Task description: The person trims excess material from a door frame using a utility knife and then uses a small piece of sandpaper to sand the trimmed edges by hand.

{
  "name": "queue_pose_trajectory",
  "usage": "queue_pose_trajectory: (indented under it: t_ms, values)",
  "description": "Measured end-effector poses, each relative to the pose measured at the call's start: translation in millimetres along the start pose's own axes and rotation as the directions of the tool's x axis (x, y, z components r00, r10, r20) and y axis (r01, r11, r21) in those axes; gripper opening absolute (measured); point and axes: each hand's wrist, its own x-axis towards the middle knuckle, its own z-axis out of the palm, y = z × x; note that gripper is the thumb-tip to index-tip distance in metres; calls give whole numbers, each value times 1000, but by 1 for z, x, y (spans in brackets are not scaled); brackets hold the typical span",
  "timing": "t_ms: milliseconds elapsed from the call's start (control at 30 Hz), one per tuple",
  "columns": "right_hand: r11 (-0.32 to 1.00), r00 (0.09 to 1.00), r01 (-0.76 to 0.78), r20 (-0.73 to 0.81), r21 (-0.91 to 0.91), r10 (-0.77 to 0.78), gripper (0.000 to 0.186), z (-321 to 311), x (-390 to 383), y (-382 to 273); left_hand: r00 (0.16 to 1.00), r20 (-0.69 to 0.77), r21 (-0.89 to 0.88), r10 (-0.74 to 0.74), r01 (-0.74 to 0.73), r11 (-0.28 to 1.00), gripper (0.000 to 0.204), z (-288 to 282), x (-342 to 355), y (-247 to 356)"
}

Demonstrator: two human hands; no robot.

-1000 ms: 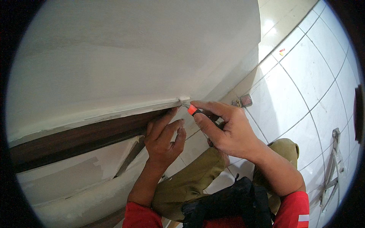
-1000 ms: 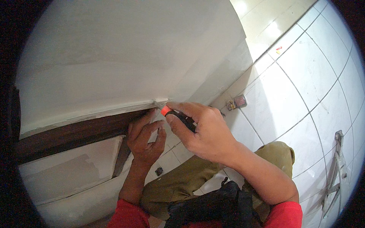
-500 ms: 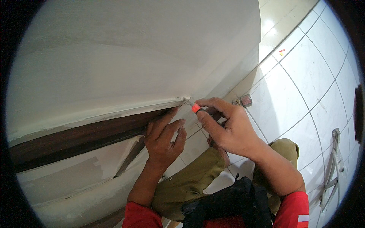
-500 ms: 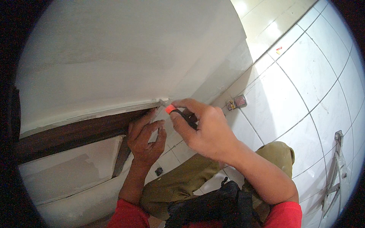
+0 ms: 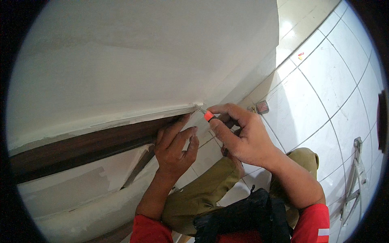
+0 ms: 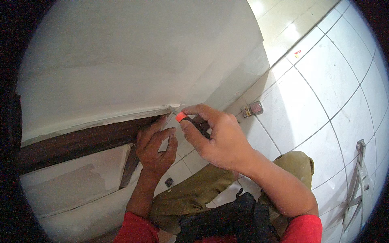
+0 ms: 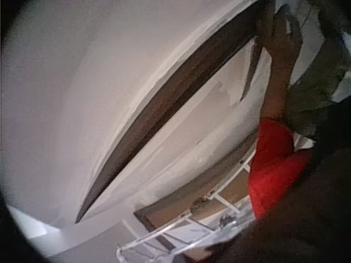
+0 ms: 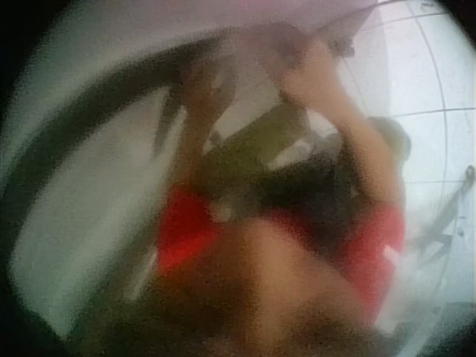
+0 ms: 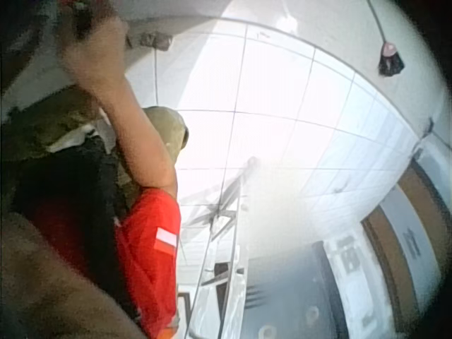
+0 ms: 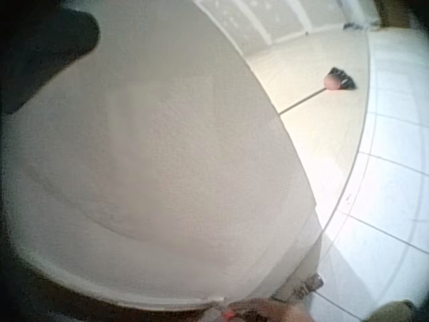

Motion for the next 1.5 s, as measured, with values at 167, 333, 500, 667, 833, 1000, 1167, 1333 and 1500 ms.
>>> queue_pose_trajectory:
  t_ms: [167, 333, 500, 667, 833, 1000, 1167, 1333, 1500]
  values:
    - [1000, 1000, 23, -18, -7, -23, 29, 0, 1, 3, 1000, 5, 5, -14, 14, 1000, 23, -1, -1, 2]
    - [999, 1000, 14, -18, 30, -13, 28, 1, 0, 3, 1000, 2, 0, -10, 10, 1000, 23, -1, 0, 1]
    - [1000, 1000, -4, -24, -8, 3, 28, 1, 1, 4, 1000, 3, -4, -11, 11, 1000, 24, -1, 0, 2]
    - [999, 999, 23, -32, 24, -23, 28, 2, 1, 5, 1000, 6, 2, -17, 17, 1000, 24, -2, 1, 3]
    - [1000, 1000, -13, -15, -10, 13, 28, 0, 1, 4, 1000, 3, 12, -15, 15, 1000, 24, -2, 2, 4]
    - [997, 997, 72, -38, 28, -71, 27, 2, 2, 6, 1000, 8, 3, -16, 16, 1000, 24, -2, 0, 3]
    - [999, 999, 4, -34, -41, -5, 27, -1, 3, 7, 1000, 4, 8, -19, 19, 1000, 24, -1, -1, 3]
    - [999, 999, 24, -30, 21, -23, 27, -1, 2, 7, 1000, 3, 7, -18, 18, 1000, 24, -2, 0, 3]
    - [998, 998, -52, -23, -43, 51, 27, -1, 1, 7, 1000, 2, 7, -24, 24, 1000, 24, -1, 0, 3]
